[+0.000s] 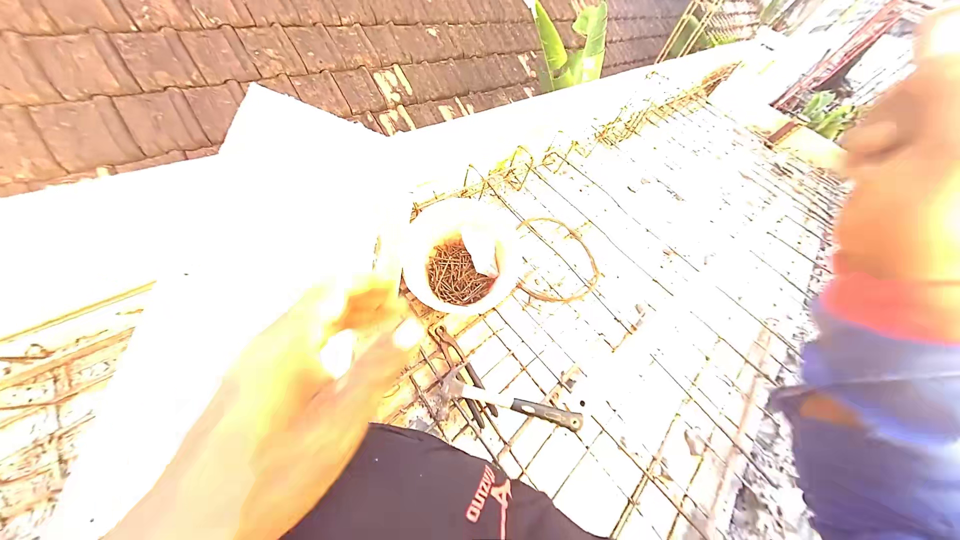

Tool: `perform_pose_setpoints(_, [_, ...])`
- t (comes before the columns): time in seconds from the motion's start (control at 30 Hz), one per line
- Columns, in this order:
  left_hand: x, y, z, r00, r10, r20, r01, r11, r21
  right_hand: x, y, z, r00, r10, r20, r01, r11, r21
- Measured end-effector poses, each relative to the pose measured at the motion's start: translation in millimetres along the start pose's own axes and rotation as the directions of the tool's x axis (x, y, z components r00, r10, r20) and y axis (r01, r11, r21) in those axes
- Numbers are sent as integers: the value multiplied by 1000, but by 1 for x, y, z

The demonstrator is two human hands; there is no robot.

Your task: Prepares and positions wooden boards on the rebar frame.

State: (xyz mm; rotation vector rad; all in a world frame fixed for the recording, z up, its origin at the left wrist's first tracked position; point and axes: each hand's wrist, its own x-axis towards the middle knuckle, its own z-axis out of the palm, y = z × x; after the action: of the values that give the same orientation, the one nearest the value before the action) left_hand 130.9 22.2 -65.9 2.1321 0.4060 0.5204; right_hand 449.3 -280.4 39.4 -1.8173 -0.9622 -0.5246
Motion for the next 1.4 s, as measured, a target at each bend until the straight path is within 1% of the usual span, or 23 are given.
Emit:
perform_pose_setpoints(0.07, [28,34,25,997,6,-72,-30,942,-334,-49,-61,71,983,-84,162,87,996,-16])
perform_pose_setpoints(0.13, [47,51,34,989,-2,-146,-90,781,-618,-102,-94,131,932,-152,330,143,988,51])
perform_pose_setpoints(0.2, [53,51,32,958,-137,-253,-75,730,-679,-151,-96,167,833,-157,530,52,977,208])
perform_pose_setpoints(0.27, [47,28,24,916,-275,-293,13,750,-662,-181,-75,179,734,-116,669,-175,919,352])
perform_pose_setpoints(0.3, [40,13,17,899,-325,-293,66,762,-644,-191,-54,183,728,-26,685,-324,868,378])
perform_pose_setpoints(0.33, [34,-2,11,879,-373,-298,111,766,-633,-198,-29,187,722,128,680,-474,808,350])
perform_pose_setpoints(0.37, [26,-14,6,860,-409,-305,144,768,-624,-202,0,191,706,291,646,-585,753,300])
perform_pose_setpoints(0.4, [21,-19,1,837,-442,-322,166,767,-620,-205,33,196,694,412,590,-628,748,216])
perform_pose_setpoints(0.47, [12,-23,-5,791,-496,-359,200,764,-613,-217,107,206,673,524,522,-524,836,-163])
perform_pose_setpoints(0.53, [5,-26,-8,758,-518,-396,201,763,-614,-232,169,214,575,615,540,-335,779,-530])
perform_pose_setpoints(0.6, [0,-31,-14,737,-514,-438,175,772,-611,-247,214,223,490,683,542,-190,691,-698])
perform_pose_setpoints(0.67, [-5,-37,-20,736,-495,-462,137,777,-614,-258,240,230,437,709,554,-57,636,-769])
perform_pose_setpoints(0.7, [-7,-38,-22,735,-496,-462,126,769,-626,-262,246,232,437,699,566,4,628,-778])
perform_pose_setpoints(0.8, [-12,-42,-31,717,-547,-432,144,722,-676,-262,246,239,484,605,632,230,609,-759])
perform_pose_setpoints(0.87, [-14,-44,-34,677,-629,-382,188,650,-737,-259,246,237,497,537,682,343,600,-722])
perform_pose_setpoints(0.97, [-13,-35,-37,648,-676,-350,220,607,-764,-244,234,229,501,466,730,405,619,-673])
perform_pose_setpoints(1.1, [-11,-41,-39,682,-637,-360,188,628,-755,-226,211,210,511,440,738,179,786,-592])
perform_pose_setpoints(1.17, [-14,-58,-43,710,-625,-324,167,597,-784,-217,192,201,445,482,755,147,792,-593])
perform_pose_setpoints(1.2, [-16,-66,-45,724,-622,-298,157,570,-806,-209,183,196,393,550,737,71,781,-621])
perform_pose_setpoints(1.23, [-18,-71,-46,742,-616,-266,162,549,-820,-199,174,187,347,617,706,-78,769,-634])
perform_pose_setpoints(1.27, [-18,-72,-48,754,-611,-240,172,536,-827,-189,165,174,360,638,681,-253,769,-587])
perform_pose_setpoints(1.33, [-16,-67,-50,722,-648,-243,201,533,-822,-160,134,143,520,616,592,-526,777,-346])
perform_pose_setpoints(1.4, [-17,-63,-49,649,-714,-261,193,487,-852,-135,98,107,643,627,439,-651,750,-118])
